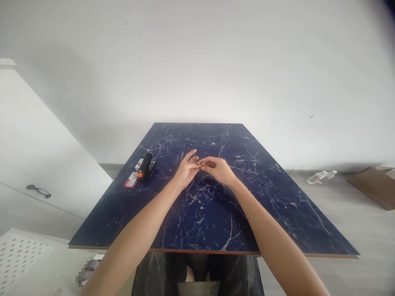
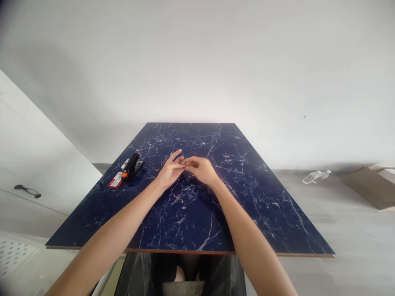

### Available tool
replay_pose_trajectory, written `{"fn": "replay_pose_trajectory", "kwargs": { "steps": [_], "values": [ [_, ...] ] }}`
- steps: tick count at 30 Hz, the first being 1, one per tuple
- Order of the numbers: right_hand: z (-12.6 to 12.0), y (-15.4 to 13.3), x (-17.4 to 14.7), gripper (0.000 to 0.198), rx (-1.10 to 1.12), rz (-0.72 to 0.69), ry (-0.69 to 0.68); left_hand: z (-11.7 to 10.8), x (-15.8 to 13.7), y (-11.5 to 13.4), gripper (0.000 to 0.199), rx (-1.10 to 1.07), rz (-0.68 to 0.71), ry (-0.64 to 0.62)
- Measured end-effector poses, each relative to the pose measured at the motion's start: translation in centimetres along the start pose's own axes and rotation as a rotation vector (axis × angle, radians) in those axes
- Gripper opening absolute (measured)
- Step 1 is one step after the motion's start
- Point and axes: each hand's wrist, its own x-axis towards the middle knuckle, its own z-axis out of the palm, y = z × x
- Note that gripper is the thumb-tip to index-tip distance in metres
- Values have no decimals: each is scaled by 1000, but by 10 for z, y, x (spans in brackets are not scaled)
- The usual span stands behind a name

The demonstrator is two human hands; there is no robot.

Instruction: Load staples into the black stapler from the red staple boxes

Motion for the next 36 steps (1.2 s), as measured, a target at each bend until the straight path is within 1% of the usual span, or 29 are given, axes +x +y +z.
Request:
{"fn": "replay_pose_trajectory", "kwargs": {
  "steps": [10, 18, 21, 30, 36],
  "values": [
    [0, -2, 0, 22, 10, 9, -19, 3, -2, 1, 70, -6, -15, 12],
    [0, 8, 2, 22, 38, -13, -42, 2, -2, 0, 68, -4, -19, 18],
    [0, 9, 2, 22, 52, -21, -23, 1, -1, -2, 67, -4, -18, -1],
    [-1, 6, 1, 28, 110, 24, -31, 2, -2, 0, 68, -17, -31, 3],
    [-1, 8, 2, 25, 126, 9, -46, 3, -2, -1, 64, -14, -23, 7]
  ]
}}
